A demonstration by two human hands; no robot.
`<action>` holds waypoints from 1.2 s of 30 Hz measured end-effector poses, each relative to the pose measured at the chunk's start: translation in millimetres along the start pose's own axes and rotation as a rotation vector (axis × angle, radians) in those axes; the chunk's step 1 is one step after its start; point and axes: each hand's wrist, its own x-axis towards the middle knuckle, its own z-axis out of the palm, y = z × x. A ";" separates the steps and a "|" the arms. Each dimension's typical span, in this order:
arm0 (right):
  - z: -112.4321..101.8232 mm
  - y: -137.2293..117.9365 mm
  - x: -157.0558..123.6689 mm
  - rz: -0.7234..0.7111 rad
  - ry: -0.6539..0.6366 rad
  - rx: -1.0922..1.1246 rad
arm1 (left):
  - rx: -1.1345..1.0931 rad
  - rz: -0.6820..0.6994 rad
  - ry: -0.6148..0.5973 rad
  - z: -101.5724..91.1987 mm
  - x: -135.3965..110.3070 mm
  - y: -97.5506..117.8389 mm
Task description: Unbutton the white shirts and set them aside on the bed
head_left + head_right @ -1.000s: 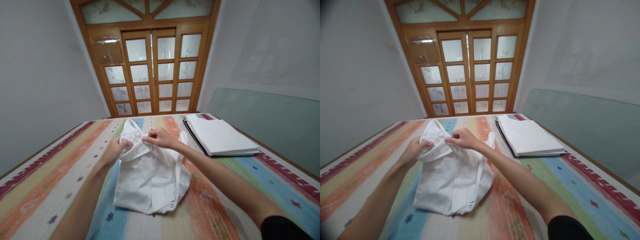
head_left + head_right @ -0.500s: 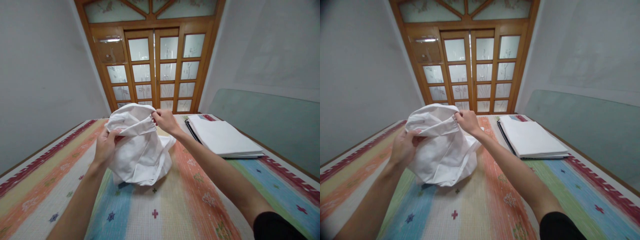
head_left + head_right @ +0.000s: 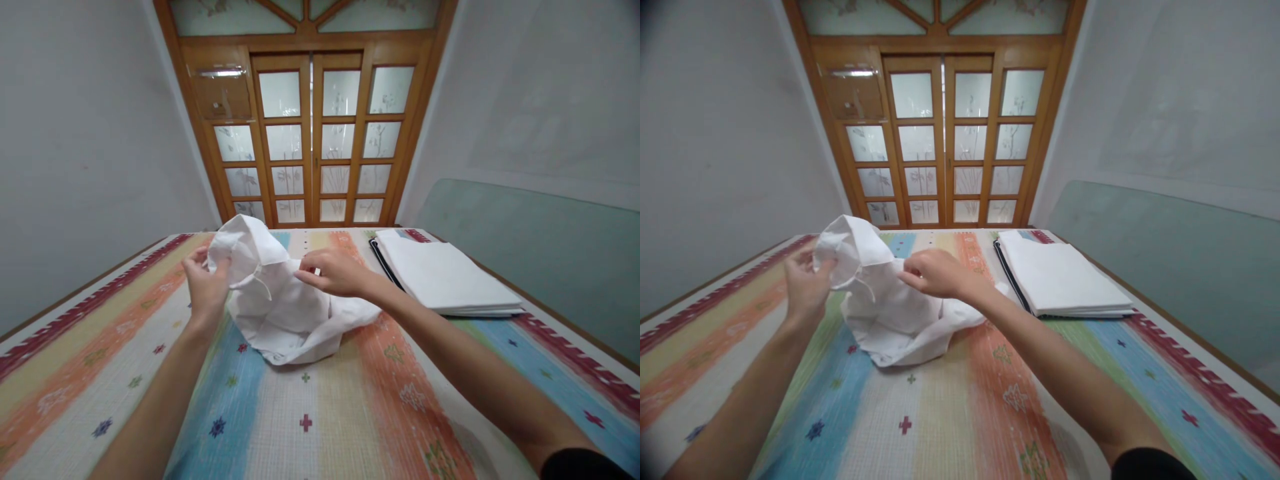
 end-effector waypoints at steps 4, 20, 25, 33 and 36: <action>26.5 36.9 -16.6 0.128 -0.300 0.031 | 0.262 0.231 -0.036 -7.2 -5.0 10.6; 87.5 -4.8 -53.9 -0.017 -0.450 -0.133 | 0.515 0.278 -0.758 14.0 -32.4 -41.8; 94.2 -26.8 -68.2 -0.248 -0.423 -0.165 | 0.435 0.298 -0.789 12.4 -35.1 -29.2; 95.9 -46.2 -80.7 -0.545 -0.291 -0.192 | 0.426 0.255 -0.855 17.0 -44.2 -17.8; 88.2 -45.3 -77.8 -0.497 -0.293 -0.258 | 0.514 0.244 -0.926 17.2 -43.2 -21.3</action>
